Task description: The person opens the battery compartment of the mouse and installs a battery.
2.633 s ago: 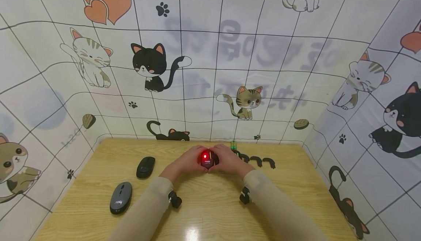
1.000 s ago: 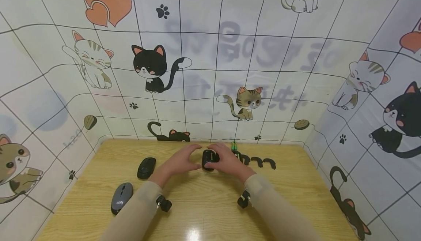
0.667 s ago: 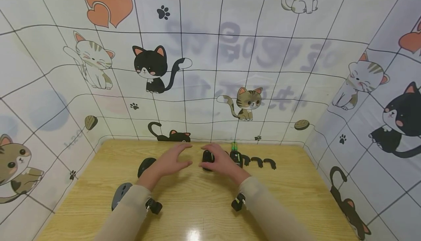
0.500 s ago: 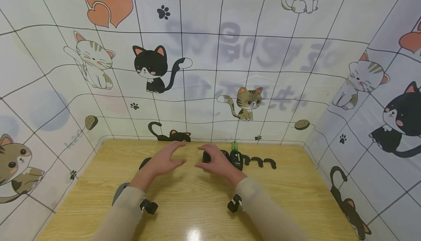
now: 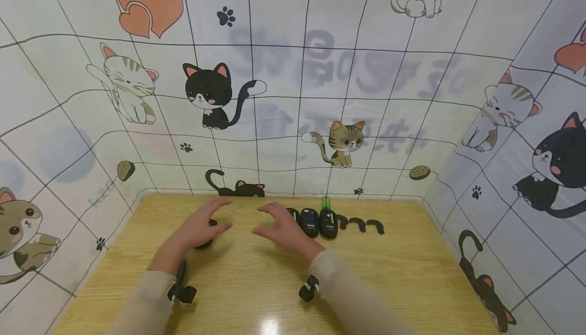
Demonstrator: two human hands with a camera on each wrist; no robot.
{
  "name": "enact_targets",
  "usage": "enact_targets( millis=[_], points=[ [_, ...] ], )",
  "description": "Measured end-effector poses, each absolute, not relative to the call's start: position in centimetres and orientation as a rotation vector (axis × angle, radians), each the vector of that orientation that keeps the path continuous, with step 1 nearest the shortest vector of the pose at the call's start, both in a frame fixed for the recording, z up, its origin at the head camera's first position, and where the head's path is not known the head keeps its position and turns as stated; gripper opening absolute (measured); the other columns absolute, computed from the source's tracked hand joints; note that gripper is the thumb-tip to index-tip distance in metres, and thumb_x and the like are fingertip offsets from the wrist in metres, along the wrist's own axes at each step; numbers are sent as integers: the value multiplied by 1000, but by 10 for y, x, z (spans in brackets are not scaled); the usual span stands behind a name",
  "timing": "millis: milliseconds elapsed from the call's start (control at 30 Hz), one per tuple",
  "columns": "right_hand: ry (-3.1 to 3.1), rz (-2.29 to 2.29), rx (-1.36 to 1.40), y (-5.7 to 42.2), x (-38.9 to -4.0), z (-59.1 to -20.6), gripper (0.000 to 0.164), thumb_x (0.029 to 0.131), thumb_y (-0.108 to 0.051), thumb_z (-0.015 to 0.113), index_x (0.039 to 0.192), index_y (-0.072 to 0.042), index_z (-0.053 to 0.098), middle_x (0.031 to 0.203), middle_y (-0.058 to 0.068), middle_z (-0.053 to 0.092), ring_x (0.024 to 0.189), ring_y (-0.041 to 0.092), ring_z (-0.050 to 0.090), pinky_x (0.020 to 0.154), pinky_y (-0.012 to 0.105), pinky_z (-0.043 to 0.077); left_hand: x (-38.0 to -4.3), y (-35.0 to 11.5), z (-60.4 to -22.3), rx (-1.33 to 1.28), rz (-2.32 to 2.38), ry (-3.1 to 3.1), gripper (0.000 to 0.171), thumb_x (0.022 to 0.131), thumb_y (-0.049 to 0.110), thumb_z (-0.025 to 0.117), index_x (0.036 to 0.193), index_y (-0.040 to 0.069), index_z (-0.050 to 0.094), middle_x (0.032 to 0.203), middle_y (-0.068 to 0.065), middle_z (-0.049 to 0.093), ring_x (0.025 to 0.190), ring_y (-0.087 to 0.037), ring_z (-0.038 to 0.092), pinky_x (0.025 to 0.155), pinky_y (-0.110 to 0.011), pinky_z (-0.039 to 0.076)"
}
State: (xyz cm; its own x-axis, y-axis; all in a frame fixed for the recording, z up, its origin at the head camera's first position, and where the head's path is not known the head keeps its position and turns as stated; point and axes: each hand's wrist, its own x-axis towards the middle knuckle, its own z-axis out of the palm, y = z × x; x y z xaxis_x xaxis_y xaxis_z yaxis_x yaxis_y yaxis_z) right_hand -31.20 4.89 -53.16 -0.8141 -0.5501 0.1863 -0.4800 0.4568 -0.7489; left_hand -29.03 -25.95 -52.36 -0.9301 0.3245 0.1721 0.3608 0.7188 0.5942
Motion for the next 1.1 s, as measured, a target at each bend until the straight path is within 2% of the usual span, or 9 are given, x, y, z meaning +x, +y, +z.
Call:
enact_targets(
  millis=[200, 500, 800, 1000, 1100],
  points=[
    [2576, -1349, -882, 26, -309, -541, 62, 104, -46, 78, 155, -16, 59, 153, 3, 57, 142, 34, 56, 118, 51, 50, -283, -281, -527, -525, -1003, -2881, 76, 104, 45, 78, 166, 12, 49, 169, -22, 45, 154, -52, 40, 118, -77, 39],
    [2610, -1324, -900, -9, -307, -550, 66, 103, -44, 81, 153, -5, 60, 148, 6, 60, 135, 23, 59, 116, 41, 51, -267, -309, -529, -443, -1149, -2877, 77, 105, 34, 80, 167, 6, 44, 168, -27, 41, 147, -58, 44, 113, -76, 44],
    [2626, -1277, -885, -35, -308, -557, 67, 103, -46, 80, 154, -7, 60, 148, 8, 60, 133, 23, 60, 114, 37, 53, -263, -328, -538, -429, -1237, -2883, 87, 99, 30, 87, 167, 1, 41, 169, -29, 39, 149, -61, 39, 117, -78, 39],
    [2647, -1214, -859, -51, -307, -560, 68, 102, -48, 81, 156, -12, 59, 152, 1, 57, 141, 19, 55, 119, 37, 49, -261, -334, -542, -453, -1210, -2945, 98, 90, 30, 95, 166, 0, 42, 168, -32, 40, 147, -65, 41, 113, -79, 43],
    [2647, -1196, -851, -58, -305, -560, 71, 100, -48, 82, 158, -14, 57, 155, 0, 56, 146, 18, 52, 122, 37, 46, -261, -336, -543, -478, -1214, -2965, 99, 87, 28, 97, 165, -1, 43, 167, -32, 42, 149, -65, 38, 115, -79, 41]
  ],
)
